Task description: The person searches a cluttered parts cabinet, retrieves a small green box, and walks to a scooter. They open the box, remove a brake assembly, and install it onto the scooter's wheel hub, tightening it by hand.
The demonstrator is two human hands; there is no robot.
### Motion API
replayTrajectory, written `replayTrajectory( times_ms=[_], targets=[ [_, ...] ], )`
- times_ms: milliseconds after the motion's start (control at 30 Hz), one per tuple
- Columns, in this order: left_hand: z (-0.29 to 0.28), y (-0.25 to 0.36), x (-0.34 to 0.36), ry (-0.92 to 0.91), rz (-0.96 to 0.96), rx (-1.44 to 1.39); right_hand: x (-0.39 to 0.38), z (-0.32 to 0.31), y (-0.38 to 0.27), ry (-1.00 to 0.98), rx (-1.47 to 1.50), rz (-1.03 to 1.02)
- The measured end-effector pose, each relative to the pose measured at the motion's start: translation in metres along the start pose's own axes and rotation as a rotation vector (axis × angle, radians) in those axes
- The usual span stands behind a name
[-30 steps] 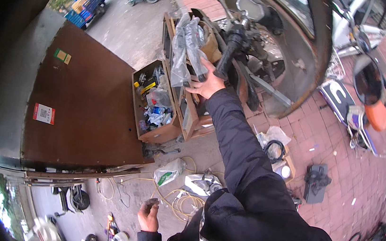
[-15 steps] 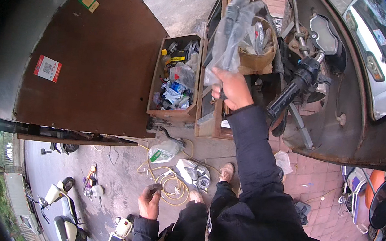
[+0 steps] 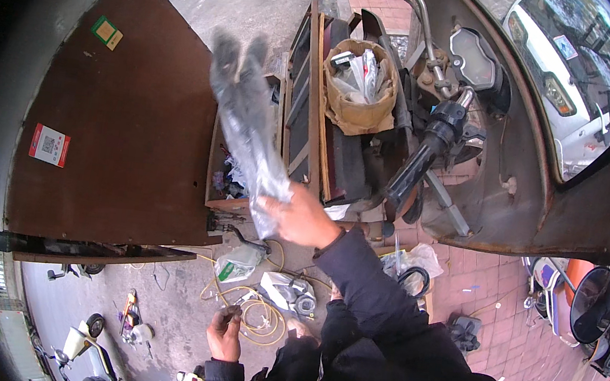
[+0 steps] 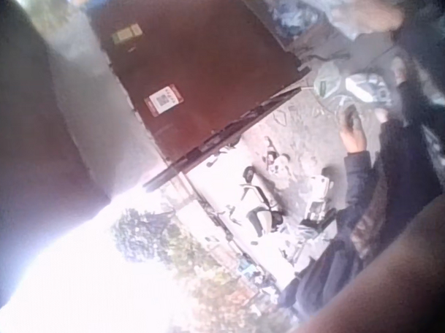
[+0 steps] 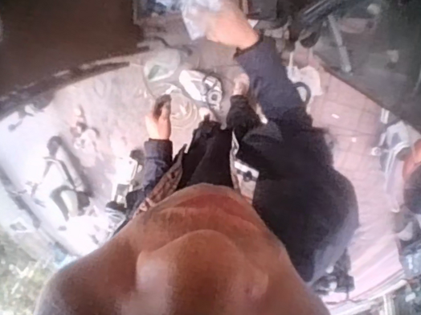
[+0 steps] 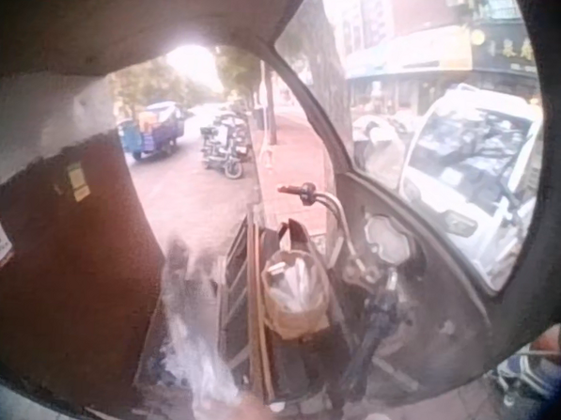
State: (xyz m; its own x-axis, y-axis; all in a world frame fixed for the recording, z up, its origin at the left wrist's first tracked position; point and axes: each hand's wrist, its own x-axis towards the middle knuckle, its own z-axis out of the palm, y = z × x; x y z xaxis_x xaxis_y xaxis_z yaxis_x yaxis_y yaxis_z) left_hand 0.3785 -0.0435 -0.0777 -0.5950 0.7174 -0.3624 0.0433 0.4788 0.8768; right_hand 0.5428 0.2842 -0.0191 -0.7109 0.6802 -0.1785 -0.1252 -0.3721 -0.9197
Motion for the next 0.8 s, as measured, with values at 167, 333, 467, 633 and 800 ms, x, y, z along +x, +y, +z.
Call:
replayTrajectory(
  times_ms=[167,333,467,633,800],
  targets=[
    [-0.007,-0.009,-0.004,0.027,0.011,-0.024,0.024,-0.048,-0.015,0.263,0.080,-0.130],
    [-0.006,-0.016,-0.004,0.020,-0.017,-0.075,0.042,-0.127,-0.013,0.392,0.608,-0.044],
    [-0.010,-0.015,0.002,-0.051,0.019,0.020,0.036,-0.149,0.013,0.267,0.796,-0.102],
    [-0.015,-0.014,0.004,-0.125,0.051,0.029,-0.016,-0.109,0.067,0.234,0.790,-0.242],
    [-0.024,-0.010,0.011,-0.278,0.098,0.177,-0.132,-0.003,0.157,0.259,0.649,0.006]
  ],
)
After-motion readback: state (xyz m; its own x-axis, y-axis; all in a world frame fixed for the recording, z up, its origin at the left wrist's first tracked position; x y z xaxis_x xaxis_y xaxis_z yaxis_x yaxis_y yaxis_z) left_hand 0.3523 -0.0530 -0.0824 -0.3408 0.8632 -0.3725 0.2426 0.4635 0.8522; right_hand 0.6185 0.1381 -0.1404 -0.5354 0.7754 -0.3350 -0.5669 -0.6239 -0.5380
